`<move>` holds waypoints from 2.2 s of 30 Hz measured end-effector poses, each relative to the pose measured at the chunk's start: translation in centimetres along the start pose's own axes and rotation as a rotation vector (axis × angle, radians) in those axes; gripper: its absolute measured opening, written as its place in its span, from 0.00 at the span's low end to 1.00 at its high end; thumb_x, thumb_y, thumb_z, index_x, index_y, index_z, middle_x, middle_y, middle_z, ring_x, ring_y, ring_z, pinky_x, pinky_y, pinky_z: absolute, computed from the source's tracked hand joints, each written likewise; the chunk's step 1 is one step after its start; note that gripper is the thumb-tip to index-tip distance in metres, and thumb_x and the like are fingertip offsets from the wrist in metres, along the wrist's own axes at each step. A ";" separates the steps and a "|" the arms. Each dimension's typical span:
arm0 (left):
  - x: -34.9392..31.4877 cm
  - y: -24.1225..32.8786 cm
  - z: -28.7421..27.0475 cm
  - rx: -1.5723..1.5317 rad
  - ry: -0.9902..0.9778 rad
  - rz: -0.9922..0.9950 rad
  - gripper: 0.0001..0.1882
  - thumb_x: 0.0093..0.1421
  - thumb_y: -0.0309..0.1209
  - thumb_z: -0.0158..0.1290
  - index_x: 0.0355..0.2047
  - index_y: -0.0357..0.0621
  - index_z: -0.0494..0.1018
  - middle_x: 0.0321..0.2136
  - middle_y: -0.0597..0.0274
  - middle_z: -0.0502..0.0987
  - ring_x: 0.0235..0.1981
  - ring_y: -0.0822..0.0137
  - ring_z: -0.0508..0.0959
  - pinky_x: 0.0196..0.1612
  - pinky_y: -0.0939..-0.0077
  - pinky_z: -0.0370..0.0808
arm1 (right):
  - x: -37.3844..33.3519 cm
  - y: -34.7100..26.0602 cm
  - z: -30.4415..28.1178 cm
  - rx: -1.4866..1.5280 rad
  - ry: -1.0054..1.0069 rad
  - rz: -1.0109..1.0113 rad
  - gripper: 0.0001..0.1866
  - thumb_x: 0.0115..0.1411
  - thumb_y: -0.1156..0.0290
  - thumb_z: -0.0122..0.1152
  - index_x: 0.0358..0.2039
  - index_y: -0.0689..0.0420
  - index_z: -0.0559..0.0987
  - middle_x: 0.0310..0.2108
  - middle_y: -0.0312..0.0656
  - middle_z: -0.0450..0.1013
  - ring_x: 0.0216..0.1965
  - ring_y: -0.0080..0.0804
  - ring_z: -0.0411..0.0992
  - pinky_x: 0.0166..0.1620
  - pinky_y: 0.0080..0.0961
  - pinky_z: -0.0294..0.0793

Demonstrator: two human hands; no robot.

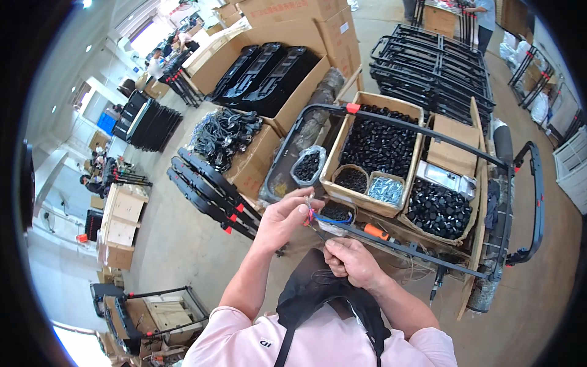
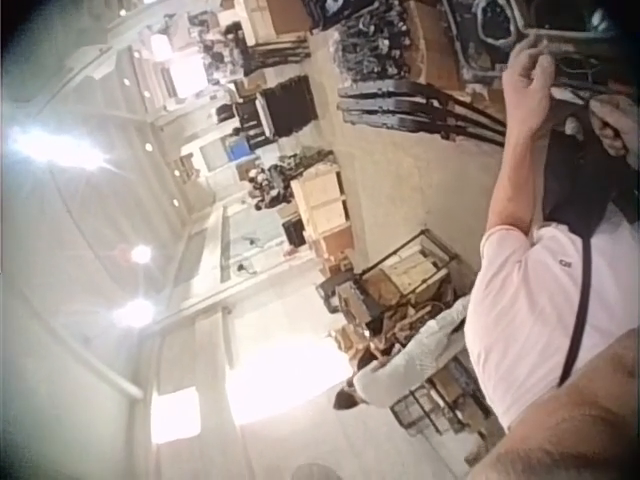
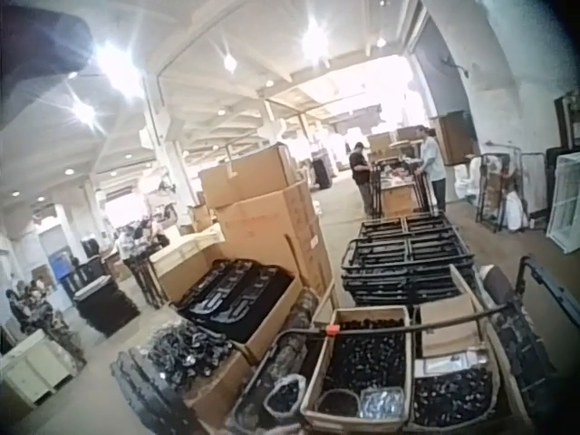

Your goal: Assembling plastic components using a pneumatic screwdriver and manual fasteners.

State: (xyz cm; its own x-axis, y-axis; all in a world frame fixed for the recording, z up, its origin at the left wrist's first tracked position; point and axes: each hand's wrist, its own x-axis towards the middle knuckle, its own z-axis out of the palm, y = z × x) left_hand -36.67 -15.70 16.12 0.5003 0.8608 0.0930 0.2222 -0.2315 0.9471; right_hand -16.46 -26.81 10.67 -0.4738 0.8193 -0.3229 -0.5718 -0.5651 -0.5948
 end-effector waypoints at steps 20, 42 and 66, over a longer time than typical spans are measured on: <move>-5.9 -17.1 -7.8 -0.976 0.486 -0.487 0.10 0.78 0.37 0.49 0.49 0.43 0.72 0.36 0.63 0.81 0.33 0.67 0.84 0.41 0.71 0.83 | 17.4 10.4 2.3 -0.243 0.040 0.334 0.19 0.79 0.57 0.51 0.31 0.54 0.74 0.22 0.25 0.59 0.18 0.13 0.53 0.21 0.17 0.50; -0.6 -32.5 -14.1 -0.669 -0.183 -0.805 0.13 0.79 0.36 0.46 0.47 0.39 0.74 0.31 0.61 0.80 0.29 0.67 0.81 0.34 0.71 0.80 | 27.1 18.1 -0.6 -0.253 0.383 0.375 0.19 0.76 0.54 0.56 0.33 0.54 0.78 0.23 0.25 0.64 0.20 0.14 0.56 0.22 0.17 0.52; -0.8 -31.9 -12.8 -0.801 -0.086 -0.781 0.13 0.81 0.37 0.41 0.49 0.42 0.71 0.35 0.61 0.80 0.37 0.63 0.83 0.43 0.66 0.81 | 26.3 17.4 -1.2 -0.162 0.459 0.351 0.18 0.77 0.54 0.55 0.34 0.55 0.77 0.23 0.25 0.63 0.19 0.14 0.54 0.21 0.17 0.51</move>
State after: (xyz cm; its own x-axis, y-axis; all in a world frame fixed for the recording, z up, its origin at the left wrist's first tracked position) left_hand -54.87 -3.22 -10.24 0.5224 0.6006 -0.6053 -0.0863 0.7435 0.6632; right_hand -38.07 -15.00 -9.06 -0.2576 0.5651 -0.7838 -0.3066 -0.8170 -0.4883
